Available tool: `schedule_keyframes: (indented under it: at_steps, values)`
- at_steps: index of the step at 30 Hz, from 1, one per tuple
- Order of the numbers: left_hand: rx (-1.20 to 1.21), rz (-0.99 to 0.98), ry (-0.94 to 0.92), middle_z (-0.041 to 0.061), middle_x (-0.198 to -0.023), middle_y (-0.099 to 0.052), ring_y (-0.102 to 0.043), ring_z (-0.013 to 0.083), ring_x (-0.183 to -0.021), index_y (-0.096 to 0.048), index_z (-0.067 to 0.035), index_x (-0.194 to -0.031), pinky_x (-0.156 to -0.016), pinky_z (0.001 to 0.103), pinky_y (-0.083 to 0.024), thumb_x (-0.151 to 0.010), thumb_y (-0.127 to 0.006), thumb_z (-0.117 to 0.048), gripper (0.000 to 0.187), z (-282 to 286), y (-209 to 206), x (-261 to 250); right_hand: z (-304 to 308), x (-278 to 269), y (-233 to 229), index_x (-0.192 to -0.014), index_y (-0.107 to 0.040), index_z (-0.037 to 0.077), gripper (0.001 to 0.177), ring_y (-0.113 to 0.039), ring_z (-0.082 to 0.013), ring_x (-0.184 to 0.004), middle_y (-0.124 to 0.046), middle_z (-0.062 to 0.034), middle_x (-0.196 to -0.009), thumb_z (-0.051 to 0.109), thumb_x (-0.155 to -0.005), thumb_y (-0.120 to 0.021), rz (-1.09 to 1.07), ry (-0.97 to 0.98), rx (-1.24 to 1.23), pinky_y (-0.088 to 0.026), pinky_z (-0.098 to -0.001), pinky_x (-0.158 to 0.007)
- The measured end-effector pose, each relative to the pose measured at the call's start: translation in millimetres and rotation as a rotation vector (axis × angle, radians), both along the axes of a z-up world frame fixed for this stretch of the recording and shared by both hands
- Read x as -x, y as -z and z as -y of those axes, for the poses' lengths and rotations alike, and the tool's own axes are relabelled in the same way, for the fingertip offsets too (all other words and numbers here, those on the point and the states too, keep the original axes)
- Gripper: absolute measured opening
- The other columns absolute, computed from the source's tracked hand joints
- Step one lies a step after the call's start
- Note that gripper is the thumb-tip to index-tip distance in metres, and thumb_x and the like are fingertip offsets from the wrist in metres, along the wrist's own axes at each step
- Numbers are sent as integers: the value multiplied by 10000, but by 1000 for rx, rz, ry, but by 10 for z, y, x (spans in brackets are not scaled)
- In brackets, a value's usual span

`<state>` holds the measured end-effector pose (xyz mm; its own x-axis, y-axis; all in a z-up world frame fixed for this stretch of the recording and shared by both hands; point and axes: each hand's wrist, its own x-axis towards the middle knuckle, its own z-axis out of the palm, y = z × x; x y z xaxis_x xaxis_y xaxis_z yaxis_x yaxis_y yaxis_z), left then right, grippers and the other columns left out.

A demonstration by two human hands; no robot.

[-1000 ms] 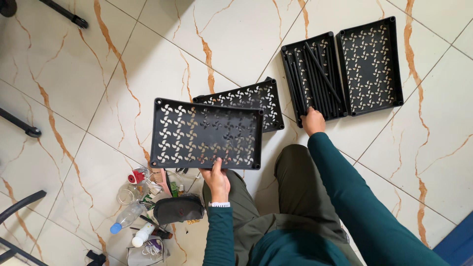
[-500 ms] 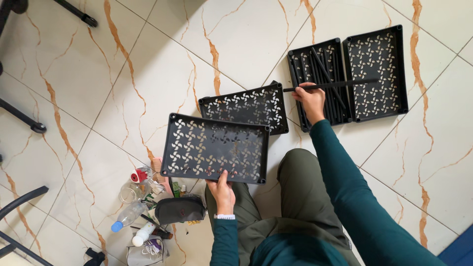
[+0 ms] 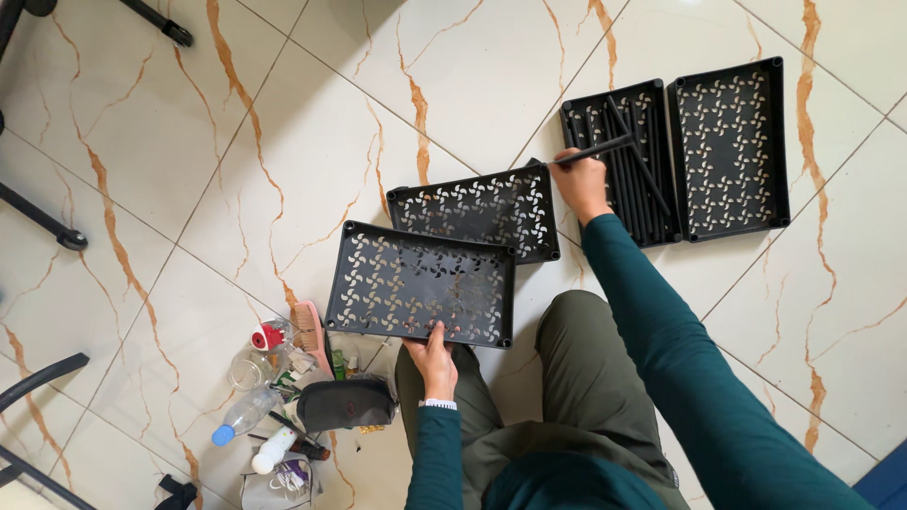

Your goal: The person assembles a black plastic storage rack on the floor. They insert vertical poles into the corners of perforated trays, attach wheels to the base, and stack the trays to form a multi-tier unit.

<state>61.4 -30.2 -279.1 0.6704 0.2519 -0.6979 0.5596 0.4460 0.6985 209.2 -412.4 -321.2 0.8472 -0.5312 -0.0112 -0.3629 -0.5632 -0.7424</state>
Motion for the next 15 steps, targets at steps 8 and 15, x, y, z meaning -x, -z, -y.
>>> schedule_keyframes:
  at_steps: [8, 15]
  values:
    - [4, -26, -41, 99, -1243, -553, -626, 238, -1032, -329, -179, -1444, -742, 473, -591, -903, -617, 72, 662, -16, 238, 61, -102, 35, 168, -996, -727, 11, 148, -711, -369, -786, -720, -186, -820, 116, -907, -781, 10, -65, 86, -565, -421, -708]
    - [17, 9, -29, 112, -1268, -523, -643, 273, -1046, -309, -205, -1447, -759, 483, -613, -885, -600, 84, 695, -73, 4, 22, 104, 659, 269, -1171, -698, 30, 315, -678, -403, -1013, -707, -217, -1082, -16, -861, -663, -51, 152, 128, -551, -475, -889]
